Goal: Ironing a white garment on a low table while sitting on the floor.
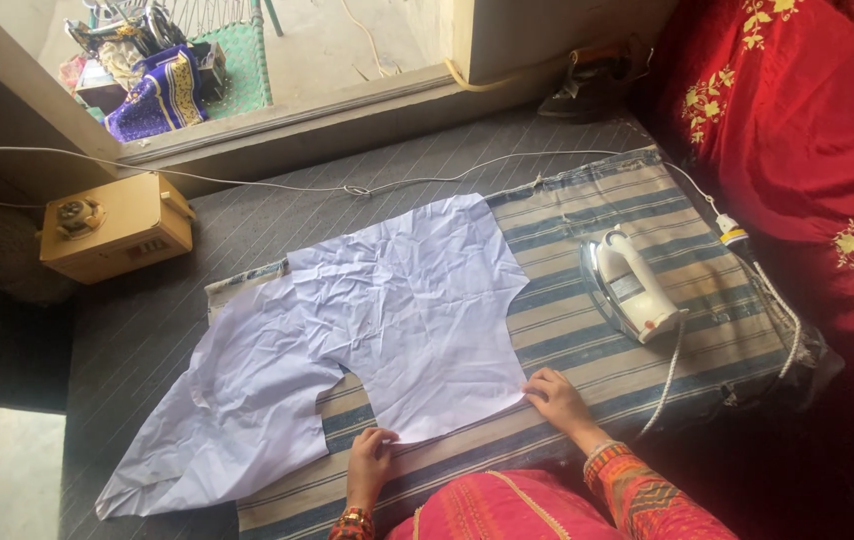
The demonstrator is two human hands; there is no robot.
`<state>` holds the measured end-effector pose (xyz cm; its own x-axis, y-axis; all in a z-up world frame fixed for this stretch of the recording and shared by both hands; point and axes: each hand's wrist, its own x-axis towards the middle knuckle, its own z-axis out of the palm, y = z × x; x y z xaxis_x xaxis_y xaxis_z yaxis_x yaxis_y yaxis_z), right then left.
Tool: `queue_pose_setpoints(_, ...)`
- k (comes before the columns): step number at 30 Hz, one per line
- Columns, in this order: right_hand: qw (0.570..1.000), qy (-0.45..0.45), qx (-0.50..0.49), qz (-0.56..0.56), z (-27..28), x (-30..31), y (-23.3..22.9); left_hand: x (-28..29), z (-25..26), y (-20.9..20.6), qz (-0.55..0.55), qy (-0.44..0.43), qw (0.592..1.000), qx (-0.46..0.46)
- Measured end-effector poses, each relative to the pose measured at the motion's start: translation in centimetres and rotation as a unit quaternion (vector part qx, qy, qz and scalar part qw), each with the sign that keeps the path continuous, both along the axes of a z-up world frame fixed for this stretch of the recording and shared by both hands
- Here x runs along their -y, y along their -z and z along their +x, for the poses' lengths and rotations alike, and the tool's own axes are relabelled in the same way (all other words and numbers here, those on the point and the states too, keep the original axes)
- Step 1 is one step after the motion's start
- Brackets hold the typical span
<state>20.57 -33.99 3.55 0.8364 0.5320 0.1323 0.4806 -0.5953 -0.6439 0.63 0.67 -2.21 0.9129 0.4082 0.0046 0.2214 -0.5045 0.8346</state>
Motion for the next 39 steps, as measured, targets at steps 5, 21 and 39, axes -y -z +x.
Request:
queue_pose_setpoints(5,1.000,0.011,0.026,0.013,-0.2,0.3,0.4,0.3,-0.6,0.1,0.036,-0.015,0.999,0.031)
queue_pose_setpoints(21,0.997,-0.003,-0.072,-0.036,1.5,0.5,0.3,1.4,-0.3,-1.3,0.042,-0.066,0.996,-0.033)
queue_pose_setpoints(39,0.930,-0.328,0.143,-0.088,-7.7,-22.5,1.5,-2.5,-0.3,9.7,-0.272,-0.024,0.962,-0.003)
